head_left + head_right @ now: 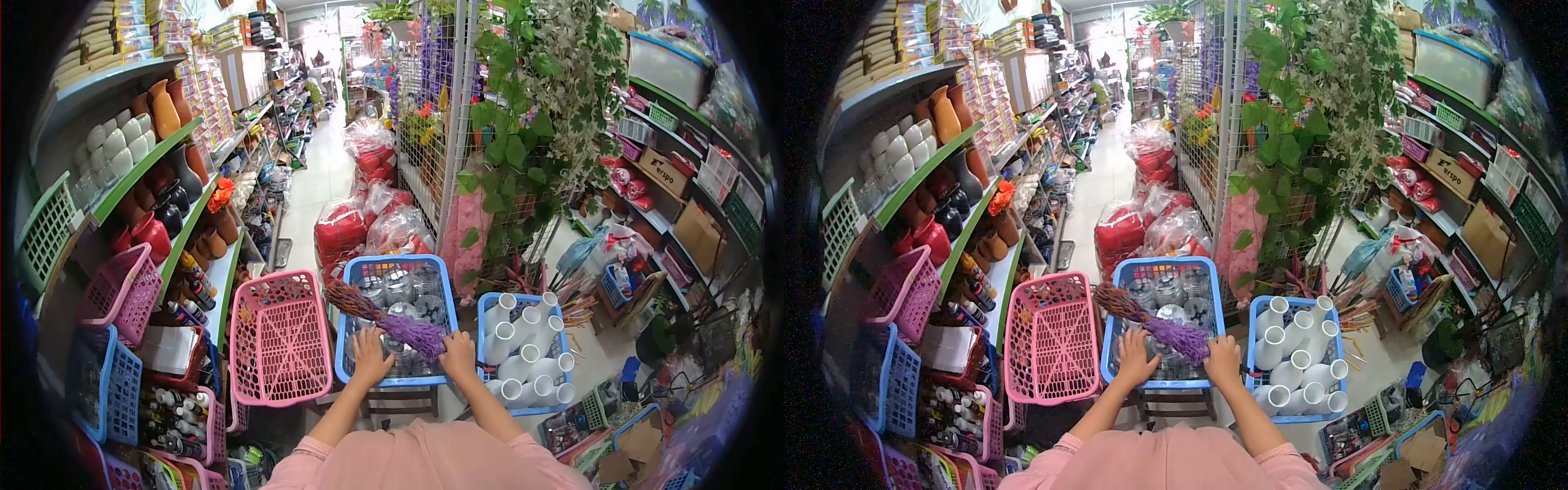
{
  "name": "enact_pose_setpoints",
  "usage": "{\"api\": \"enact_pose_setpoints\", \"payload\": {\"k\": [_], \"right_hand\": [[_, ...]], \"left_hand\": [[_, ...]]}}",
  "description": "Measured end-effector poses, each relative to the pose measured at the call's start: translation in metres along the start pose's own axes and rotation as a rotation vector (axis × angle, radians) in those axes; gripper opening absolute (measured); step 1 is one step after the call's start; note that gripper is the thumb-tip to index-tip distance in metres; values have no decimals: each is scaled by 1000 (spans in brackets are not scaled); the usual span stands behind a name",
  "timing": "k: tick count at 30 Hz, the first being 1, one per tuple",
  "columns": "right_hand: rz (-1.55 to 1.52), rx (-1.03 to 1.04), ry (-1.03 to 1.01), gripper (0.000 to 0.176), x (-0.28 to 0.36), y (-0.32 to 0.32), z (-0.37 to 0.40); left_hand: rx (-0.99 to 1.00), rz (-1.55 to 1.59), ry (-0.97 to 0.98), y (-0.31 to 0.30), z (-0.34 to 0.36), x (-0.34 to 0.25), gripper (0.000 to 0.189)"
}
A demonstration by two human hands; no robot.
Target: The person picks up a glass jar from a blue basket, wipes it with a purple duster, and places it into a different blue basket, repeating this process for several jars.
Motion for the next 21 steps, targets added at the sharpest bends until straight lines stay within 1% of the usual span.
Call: {"api": "enact_pose_setpoints", "payload": {"k": [2,4,5,7,8,10,11,12,13,15,17,19,21], "right_hand": [[-38,-31,-12,27,-4,2,1],[-164,-6,55,27,-11,1,4],[-164,-2,59,27,-12,0,9],[-321,-65,133,27,-17,-8,14],[-319,-68,135,27,-17,-12,18],[-528,-34,350,28,-22,-17,29],[-523,-35,356,28,-23,-15,33],[-537,-57,391,29,-26,-12,37],[-551,-80,424,30,-30,-9,41],[-516,-53,456,31,-39,0,43],[-623,-118,443,32,-39,-1,42],[-611,-105,458,34,-37,-5,41],[-524,-73,495,37,-34,-6,41]], "left_hand": [[10,-1,-2,3,1,3,66],[-34,6,2,4,2,4,63],[-28,8,0,5,4,5,63],[21,-48,-29,-1,0,3,60],[-31,-37,-20,-6,-1,-1,54],[-29,-41,-45,-5,-10,2,53],[-27,-48,-72,-5,-14,4,51],[-72,-69,-62,-6,-19,3,49],[-68,-62,-60,-4,-26,2,49],[-46,-53,-42,-2,-41,-2,50],[-43,-92,-30,3,-55,-5,49],[-52,-67,34,15,-67,-4,51],[-70,-81,42,28,-78,0,53]]}}
Point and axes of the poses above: each hand's wrist, its own z-axis away from the middle knuckle, its own y-axis out of the palm, x = y × z, the point moved 4 cm from there along -z, towards the middle knuckle, and after that the axes turned 5 degrees about y, right-handed, at the moved point
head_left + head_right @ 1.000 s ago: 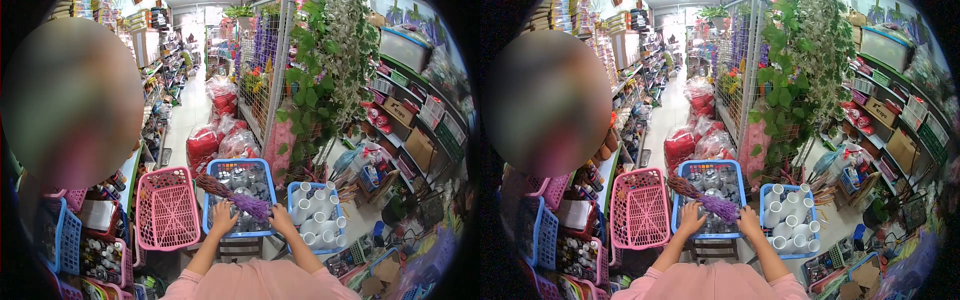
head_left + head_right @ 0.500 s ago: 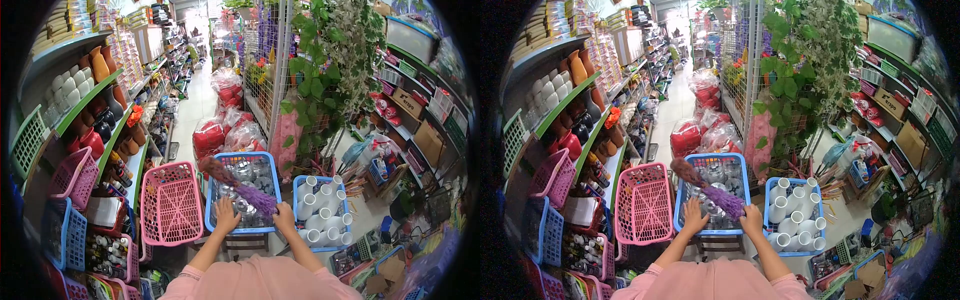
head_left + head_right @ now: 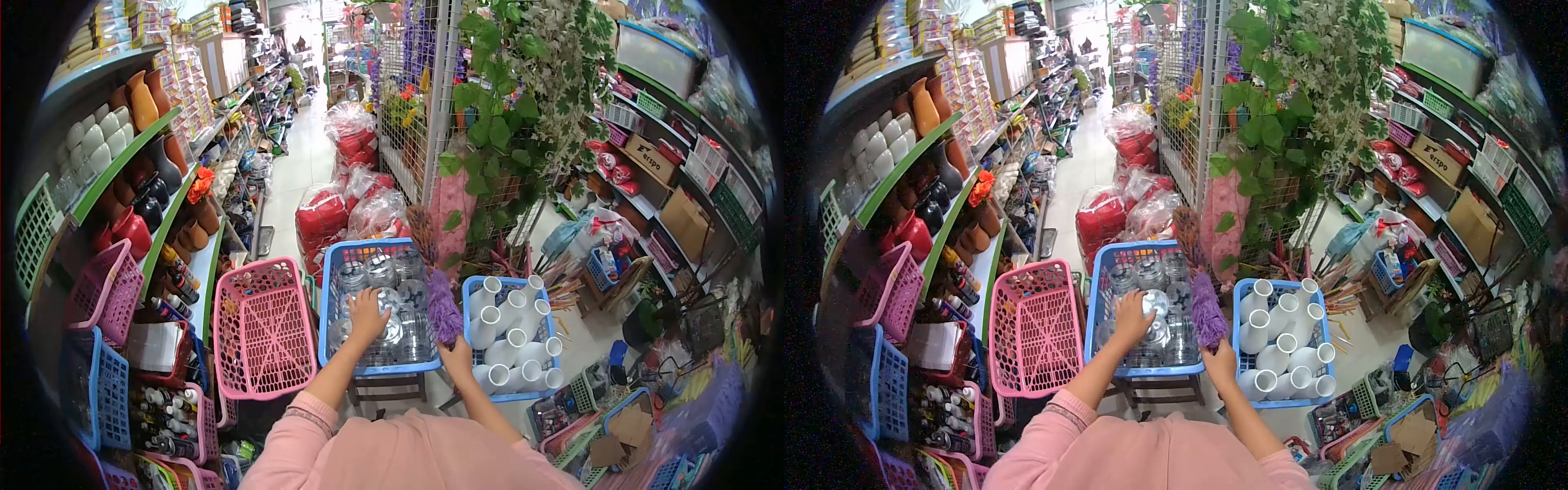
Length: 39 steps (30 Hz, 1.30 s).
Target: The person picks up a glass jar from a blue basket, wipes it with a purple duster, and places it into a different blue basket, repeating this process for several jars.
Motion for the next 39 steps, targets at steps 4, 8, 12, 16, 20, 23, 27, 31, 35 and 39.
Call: {"api": "enact_pose_setpoints", "payload": {"k": [4,8,12,16,20,23,27,31,35,39], "right_hand": [[47,-38,-33,38,3,0,1],[43,-23,-19,36,5,1,1],[75,-1,3,36,5,2,1],[48,-11,-50,37,8,0,1],[75,-4,16,37,5,1,1],[65,-6,16,35,6,-2,2],[-28,32,-26,37,-11,3,-2],[-266,65,-61,34,-19,3,-4],[-199,166,-36,29,-31,1,10],[-20,246,-264,26,-20,-10,37]], "left_hand": [[169,25,-42,26,-12,5,64],[316,70,-78,36,-23,-8,75],[309,279,-114,69,-40,-17,99],[428,266,-299,83,-46,-29,109],[313,280,-343,76,-45,-35,106],[209,362,-358,84,-41,-24,102],[122,953,-571,87,-37,5,94],[76,1722,-652,25,-24,0,74],[106,1957,-621,-18,-14,5,75],[8,2080,-653,-52,-7,3,89]]}}
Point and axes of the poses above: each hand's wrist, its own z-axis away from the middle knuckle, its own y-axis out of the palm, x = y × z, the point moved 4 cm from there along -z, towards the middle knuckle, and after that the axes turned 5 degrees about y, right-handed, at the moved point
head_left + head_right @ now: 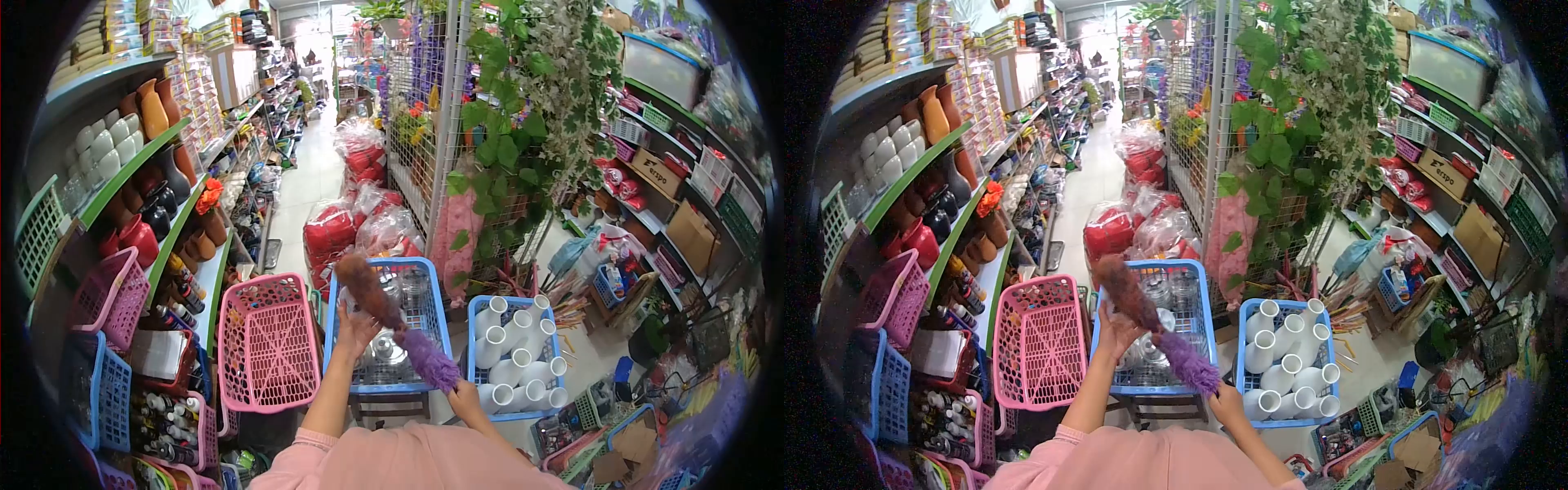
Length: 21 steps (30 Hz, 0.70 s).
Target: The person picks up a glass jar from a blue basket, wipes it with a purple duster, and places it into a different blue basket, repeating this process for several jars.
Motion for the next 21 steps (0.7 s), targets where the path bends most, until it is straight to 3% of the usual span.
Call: {"api": "enact_pose_setpoints", "payload": {"k": [1,3,7,9,12,15,21], "right_hand": [[-2,7,-2,26,5,-1,3],[41,-29,216,26,6,-7,5],[1,-90,216,27,11,-14,3],[147,7,60,26,21,-17,5],[93,-31,191,26,11,-18,5],[190,-5,81,26,15,-21,13],[162,-98,137,24,8,-27,16]], "left_hand": [[-15,22,-9,-12,-3,-1,90],[-10,0,14,-13,2,-6,94],[-40,-24,0,-17,4,-5,95],[-35,3,-30,-16,5,-4,94],[33,-12,-27,-12,5,-1,91],[40,20,8,-4,4,1,84],[65,-7,-62,9,13,-1,86]]}}
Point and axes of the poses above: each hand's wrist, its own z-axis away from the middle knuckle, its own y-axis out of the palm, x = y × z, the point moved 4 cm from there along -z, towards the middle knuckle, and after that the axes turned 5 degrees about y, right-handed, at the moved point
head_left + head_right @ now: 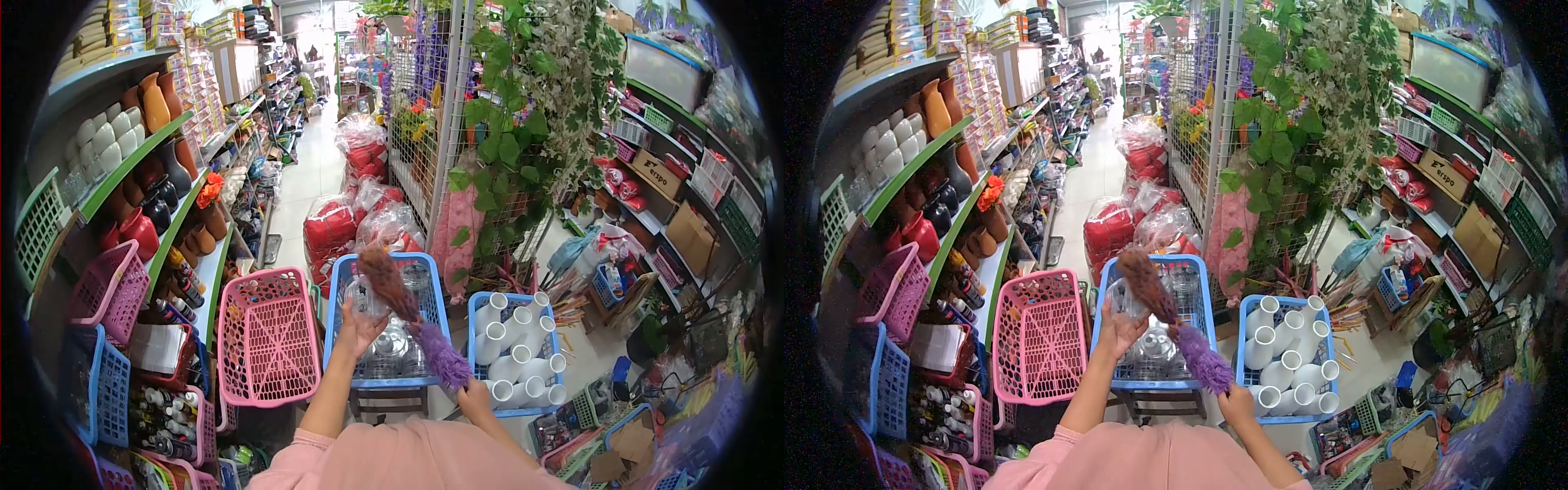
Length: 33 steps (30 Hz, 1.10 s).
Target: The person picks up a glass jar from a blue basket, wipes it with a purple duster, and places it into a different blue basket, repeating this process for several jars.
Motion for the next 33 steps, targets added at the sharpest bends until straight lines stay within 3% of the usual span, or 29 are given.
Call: {"api": "enact_pose_setpoints", "payload": {"k": [2,3,6,16,18,19,22,23,24,28,32,33], "right_hand": [[27,36,-52,24,7,-3,5],[54,69,-103,24,12,-4,8],[-25,22,-4,25,2,0,4],[-3,41,-15,28,-1,7,3],[8,144,-122,30,5,7,7],[8,142,-121,30,3,7,4],[109,68,34,31,1,-4,-6],[43,31,67,31,5,-11,-9],[-24,-9,101,31,8,-16,-10],[101,65,-82,28,4,-20,-11],[36,13,-41,27,-18,-30,-18],[73,33,-53,26,-18,-34,-15]], "left_hand": [[-74,-13,53,11,3,-5,86],[34,23,68,13,5,-7,84],[5,14,2,3,5,-4,85],[-53,14,5,-10,10,1,84],[-17,52,96,0,12,-4,84],[-105,55,15,-2,13,-7,82],[-112,42,-44,-18,14,-6,91],[-111,23,-51,-21,14,-4,78],[-111,22,-50,-18,16,-4,78],[-147,-427,44,-18,22,-11,75],[-82,-910,9,-28,26,-17,75],[-80,-912,12,-23,27,-20,75]]}}
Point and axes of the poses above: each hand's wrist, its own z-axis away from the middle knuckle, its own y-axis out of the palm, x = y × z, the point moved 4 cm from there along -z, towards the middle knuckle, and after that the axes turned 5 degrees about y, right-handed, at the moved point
